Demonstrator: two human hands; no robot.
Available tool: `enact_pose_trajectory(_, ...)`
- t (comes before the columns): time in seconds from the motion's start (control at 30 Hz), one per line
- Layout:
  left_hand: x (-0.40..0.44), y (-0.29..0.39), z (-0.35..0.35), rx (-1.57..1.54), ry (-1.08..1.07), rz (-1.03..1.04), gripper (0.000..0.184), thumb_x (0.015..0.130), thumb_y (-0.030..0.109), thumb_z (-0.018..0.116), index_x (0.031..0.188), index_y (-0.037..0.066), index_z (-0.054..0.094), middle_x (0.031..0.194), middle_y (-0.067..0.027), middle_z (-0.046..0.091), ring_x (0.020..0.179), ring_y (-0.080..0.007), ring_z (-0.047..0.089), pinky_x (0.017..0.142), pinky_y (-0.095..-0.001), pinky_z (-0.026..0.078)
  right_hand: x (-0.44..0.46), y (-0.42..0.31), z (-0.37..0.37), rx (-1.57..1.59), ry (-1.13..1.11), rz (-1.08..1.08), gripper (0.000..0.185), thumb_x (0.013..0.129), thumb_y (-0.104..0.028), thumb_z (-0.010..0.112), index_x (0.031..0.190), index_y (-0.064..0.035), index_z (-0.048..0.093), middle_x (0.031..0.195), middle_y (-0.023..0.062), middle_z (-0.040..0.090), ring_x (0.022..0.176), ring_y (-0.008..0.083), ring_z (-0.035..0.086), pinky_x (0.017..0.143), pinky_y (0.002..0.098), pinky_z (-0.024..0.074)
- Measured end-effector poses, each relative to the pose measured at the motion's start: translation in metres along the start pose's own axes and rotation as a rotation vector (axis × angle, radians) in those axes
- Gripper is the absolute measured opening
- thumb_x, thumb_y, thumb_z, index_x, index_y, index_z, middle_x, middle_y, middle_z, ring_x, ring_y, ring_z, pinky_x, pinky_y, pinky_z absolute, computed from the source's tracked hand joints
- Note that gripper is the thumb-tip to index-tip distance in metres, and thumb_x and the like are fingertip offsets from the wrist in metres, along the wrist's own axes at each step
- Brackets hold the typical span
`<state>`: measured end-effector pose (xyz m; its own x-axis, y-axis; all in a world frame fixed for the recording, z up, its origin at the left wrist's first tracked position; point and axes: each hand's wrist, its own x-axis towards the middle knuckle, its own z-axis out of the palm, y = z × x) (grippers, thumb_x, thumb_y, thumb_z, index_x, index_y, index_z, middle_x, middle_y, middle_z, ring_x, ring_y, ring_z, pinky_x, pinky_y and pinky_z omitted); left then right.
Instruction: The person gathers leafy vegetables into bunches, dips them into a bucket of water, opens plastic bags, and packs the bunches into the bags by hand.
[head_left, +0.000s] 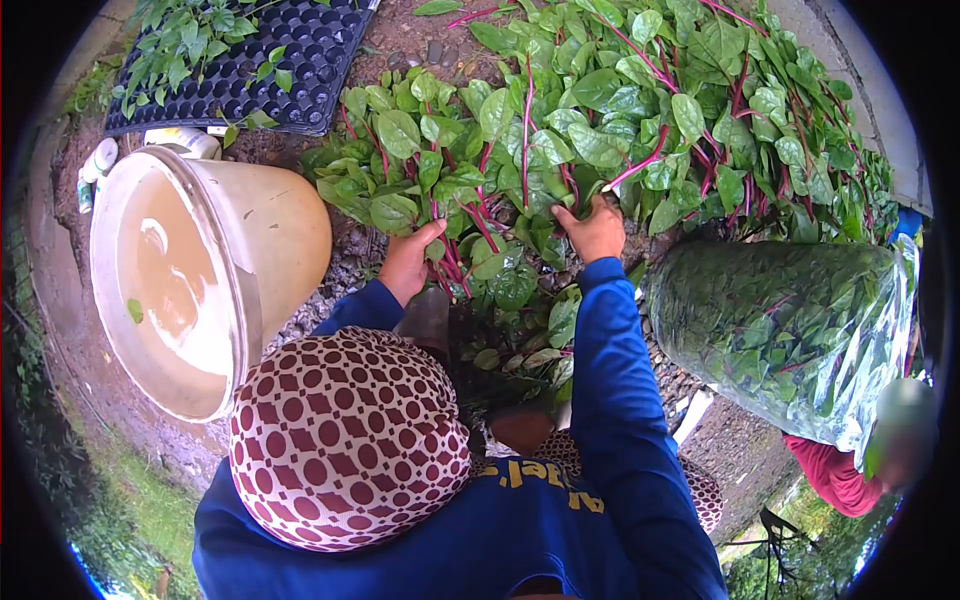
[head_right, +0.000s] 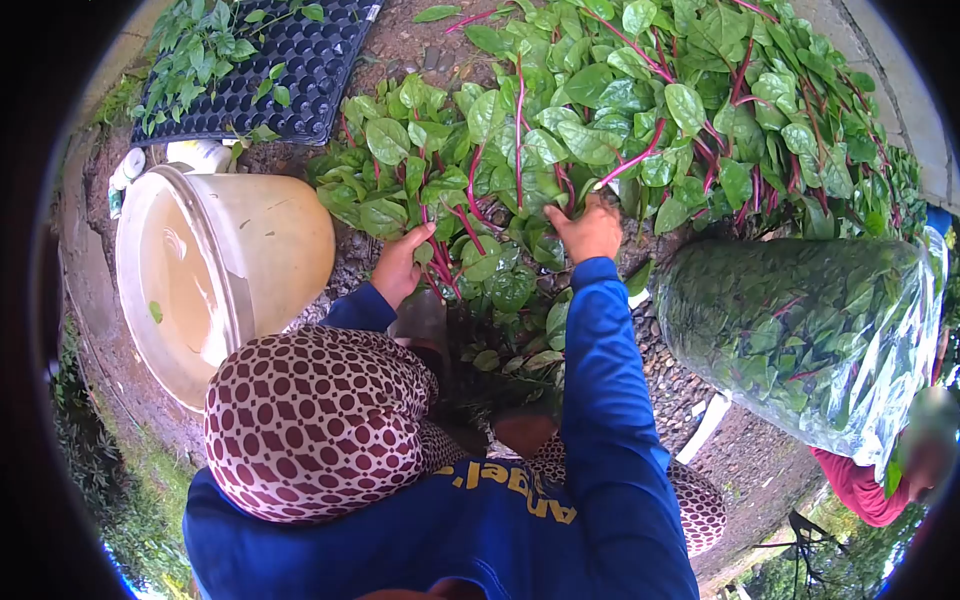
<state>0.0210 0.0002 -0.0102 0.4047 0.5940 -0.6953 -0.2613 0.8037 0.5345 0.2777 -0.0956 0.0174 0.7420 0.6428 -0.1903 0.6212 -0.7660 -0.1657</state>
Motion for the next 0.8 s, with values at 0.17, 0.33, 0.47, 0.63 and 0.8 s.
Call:
enact_pose_trajectory(0.17,0.004,-0.005,-0.004,0.043,-0.009,0.044,0.03,0.079,0.007,0.065,0.107,0.008,0.056,0.097,-0.0005,0.06,0.086,-0.0149,0.059,0.07,-0.0326,0.05,0.006,-0.001,0.024,0.191,-0.244,0.19,0.058,0.062,-0.048,0.074,0.093,-0.0007,0.063,0.092,0.0192,0.065,0.089,0.0347,0.062,0.08,0.0418,0.0476)
enact_pose_trajectory(0.33,0.001,-0.002,-0.004,0.003,0.0,0.001,0.037,0.077,0.003,0.067,0.111,0.008,0.054,0.1,-0.0017,0.059,0.089,-0.0158,0.058,0.074,-0.0329,0.048,0.007,-0.001,0.032,0.281,0.168,-0.023,0.035,0.067,-0.028,0.072,0.081,0.0023,0.063,0.093,0.021,0.062,0.088,0.0369,0.058,0.081,0.0428,0.0457)
enact_pose_trajectory(0.47,0.0,0.0,-0.001,0.025,0.018,0.001,0.037,0.077,0.003,0.066,0.111,0.008,0.053,0.101,-0.002,0.059,0.091,-0.0161,0.058,0.075,-0.0328,0.048,-0.008,-0.022,-0.003,0.14,0.249,-0.185,0.03,0.068,-0.028,0.073,0.069,-0.0009,0.06,0.085,0.0196,0.061,0.083,0.0351,0.059,0.074,0.0447,0.0461)
enact_pose_trajectory(0.63,-0.002,0.001,-0.003,0.009,0.0,-0.01,0.037,0.077,0.003,0.066,0.111,0.008,0.052,0.104,-0.0018,0.058,0.091,-0.0158,0.058,0.075,-0.0328,0.049,0.0,-0.023,-0.032,0.151,0.301,-0.068,0.037,0.072,-0.033,0.072,0.065,-0.0004,0.056,0.069,0.0202,0.059,0.066,0.0373,0.059,0.062,0.0444,0.0464)
enact_pose_trajectory(0.8,-0.001,0.002,-0.001,0.018,0.016,0.001,0.034,0.077,0.004,0.067,0.109,0.008,0.054,0.101,-0.0015,0.059,0.089,-0.0157,0.058,0.074,-0.0329,0.049,0.025,-0.032,-0.021,0.931,0.027,0.156,0.027,0.079,-0.022,0.067,0.071,0.0019,0.058,0.064,0.012,0.059,0.053,0.0242,0.056,0.052,0.0351,0.0474)
